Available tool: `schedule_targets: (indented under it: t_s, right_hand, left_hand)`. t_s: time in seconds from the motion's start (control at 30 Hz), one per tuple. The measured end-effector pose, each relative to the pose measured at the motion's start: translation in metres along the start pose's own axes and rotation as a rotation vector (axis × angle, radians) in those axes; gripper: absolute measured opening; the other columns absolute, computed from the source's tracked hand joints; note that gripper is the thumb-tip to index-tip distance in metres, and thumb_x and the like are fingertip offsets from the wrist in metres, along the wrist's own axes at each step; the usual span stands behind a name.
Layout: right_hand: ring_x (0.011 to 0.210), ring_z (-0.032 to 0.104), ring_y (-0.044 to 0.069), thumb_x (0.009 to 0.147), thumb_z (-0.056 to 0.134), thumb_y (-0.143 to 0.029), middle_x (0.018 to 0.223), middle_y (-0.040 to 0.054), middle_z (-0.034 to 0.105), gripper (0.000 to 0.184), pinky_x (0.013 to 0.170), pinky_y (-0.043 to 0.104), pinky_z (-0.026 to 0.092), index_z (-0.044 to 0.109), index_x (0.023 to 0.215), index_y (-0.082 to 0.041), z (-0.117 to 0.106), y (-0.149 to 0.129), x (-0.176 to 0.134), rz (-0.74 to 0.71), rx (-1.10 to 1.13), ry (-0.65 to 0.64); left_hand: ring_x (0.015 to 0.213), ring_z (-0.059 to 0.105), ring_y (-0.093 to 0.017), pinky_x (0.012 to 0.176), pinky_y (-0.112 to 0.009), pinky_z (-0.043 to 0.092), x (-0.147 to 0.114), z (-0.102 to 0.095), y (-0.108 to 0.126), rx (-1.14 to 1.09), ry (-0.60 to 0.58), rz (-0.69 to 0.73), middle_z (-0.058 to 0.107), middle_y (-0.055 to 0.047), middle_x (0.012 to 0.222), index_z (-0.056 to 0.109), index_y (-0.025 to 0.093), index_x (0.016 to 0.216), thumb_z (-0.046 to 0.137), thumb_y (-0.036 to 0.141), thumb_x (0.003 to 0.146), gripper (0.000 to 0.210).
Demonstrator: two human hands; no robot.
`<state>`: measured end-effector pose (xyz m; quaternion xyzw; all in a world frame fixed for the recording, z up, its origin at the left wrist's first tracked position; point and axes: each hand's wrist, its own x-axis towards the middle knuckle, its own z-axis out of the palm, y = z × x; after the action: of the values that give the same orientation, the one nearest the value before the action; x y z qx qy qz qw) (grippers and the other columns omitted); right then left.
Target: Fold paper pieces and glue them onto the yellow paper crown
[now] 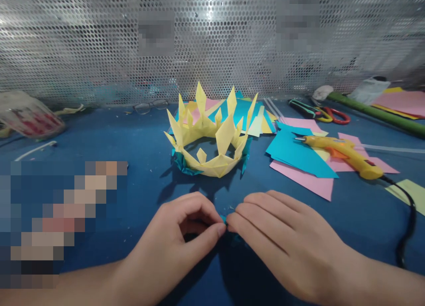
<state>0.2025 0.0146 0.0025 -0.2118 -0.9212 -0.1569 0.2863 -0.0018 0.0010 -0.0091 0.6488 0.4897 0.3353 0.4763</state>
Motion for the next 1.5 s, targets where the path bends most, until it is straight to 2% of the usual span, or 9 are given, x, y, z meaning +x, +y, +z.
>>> schedule_targets:
  t_s: [0.23, 0.37, 0.5, 0.6, 0.77, 1.03, 1.17, 1.3, 1.5]
  right_hand:
    - [0.07, 0.067, 0.021, 0.105, 0.036, -0.013, 0.08, 0.008, 0.076, 0.038, 0.063, 0.036, 0.051, 0.072, 0.091, -0.013, 0.001, 0.0, 0.0, 0.071, 0.151, 0.041]
    - [0.094, 0.068, 0.021, 0.103, 0.05, -0.041, 0.104, 0.0114, 0.073, 0.031, 0.08, 0.032, 0.053, 0.056, 0.115, -0.012, -0.001, 0.002, -0.002, 0.231, 0.316, 0.147]
    - [0.081, 0.064, 0.018, 0.093, 0.062, -0.055, 0.09, 0.0055, 0.068, 0.039, 0.07, 0.028, 0.053, 0.057, 0.097, -0.017, 0.001, 0.002, -0.002, 0.437, 0.5, 0.058]
    - [0.079, 0.063, 0.016, 0.089, 0.072, -0.045, 0.085, 0.0012, 0.066, 0.029, 0.07, 0.025, 0.051, 0.061, 0.088, -0.018, 0.005, 0.0, 0.001, 0.519, 0.671, -0.083]
    - [0.071, 0.06, 0.008, 0.09, 0.07, -0.022, 0.078, -0.0056, 0.064, 0.011, 0.067, 0.015, 0.048, 0.06, 0.086, -0.021, 0.005, -0.004, 0.005, 0.632, 0.839, 0.022]
    - [0.075, 0.064, 0.014, 0.089, 0.061, -0.025, 0.081, -0.0021, 0.067, 0.004, 0.065, 0.023, 0.053, 0.064, 0.087, -0.024, 0.007, -0.007, 0.007, 0.927, 1.162, 0.034]
    - [0.07, 0.062, 0.014, 0.085, 0.06, -0.023, 0.077, -0.0015, 0.066, 0.005, 0.06, 0.023, 0.052, 0.062, 0.081, -0.023, 0.008, -0.007, 0.007, 0.942, 1.118, 0.056]
    - [0.07, 0.063, 0.012, 0.081, 0.058, -0.014, 0.076, -0.002, 0.065, 0.008, 0.061, 0.02, 0.052, 0.061, 0.077, -0.021, 0.006, -0.007, 0.007, 0.866, 0.989, 0.069]
    - [0.068, 0.062, 0.007, 0.077, 0.06, -0.005, 0.075, -0.0007, 0.065, 0.012, 0.065, 0.013, 0.05, 0.064, 0.077, -0.016, 0.006, -0.006, 0.006, 0.582, 0.809, 0.143]
  left_hand:
    - [0.065, 0.056, -0.012, 0.061, -0.019, 0.045, -0.007, 0.001, -0.001, 0.194, -0.008, 0.106, 0.059, 0.005, 0.072, 0.058, 0.025, 0.078, 0.052, 0.029, 0.097, 0.02]
    - [0.055, 0.043, -0.011, 0.05, -0.018, 0.038, -0.006, 0.0, -0.003, -0.034, 0.099, -0.035, 0.045, 0.008, 0.063, 0.05, 0.025, 0.08, 0.046, 0.047, 0.1, 0.03]
    - [0.047, 0.026, -0.009, 0.042, -0.014, 0.027, -0.003, 0.0, -0.003, -0.243, 0.107, -0.174, 0.032, 0.012, 0.055, 0.045, 0.025, 0.081, 0.052, 0.063, 0.093, 0.04]
    - [0.047, 0.024, -0.008, 0.041, -0.014, 0.025, -0.002, 0.0, -0.003, -0.223, 0.074, -0.149, 0.031, 0.012, 0.057, 0.048, 0.025, 0.081, 0.052, 0.064, 0.092, 0.042]
    - [0.047, 0.026, -0.007, 0.039, -0.013, 0.026, -0.003, -0.001, -0.003, -0.117, 0.039, -0.075, 0.033, 0.01, 0.059, 0.052, 0.023, 0.078, 0.051, 0.048, 0.097, 0.032]
    - [0.033, 0.032, -0.002, 0.032, -0.011, 0.028, 0.0, 0.0, -0.001, -0.203, 0.145, -0.114, 0.045, 0.013, 0.054, 0.052, 0.022, 0.087, 0.063, 0.042, 0.089, 0.023]
    - [0.032, 0.043, -0.002, 0.03, -0.01, 0.036, 0.001, 0.0, 0.001, -0.245, 0.264, -0.061, 0.054, 0.013, 0.062, 0.046, 0.024, 0.077, 0.069, 0.031, 0.085, 0.025]
    - [0.05, 0.067, -0.013, 0.035, -0.015, 0.052, -0.001, 0.0, 0.005, -0.29, 0.298, 0.073, 0.066, 0.009, 0.063, 0.062, 0.025, 0.074, 0.075, 0.016, 0.076, 0.016]
    - [0.042, 0.064, -0.008, 0.04, -0.011, 0.054, -0.001, 0.003, 0.009, -0.272, 0.274, 0.088, 0.077, 0.006, 0.064, 0.082, 0.032, 0.078, 0.078, 0.009, 0.069, 0.025]
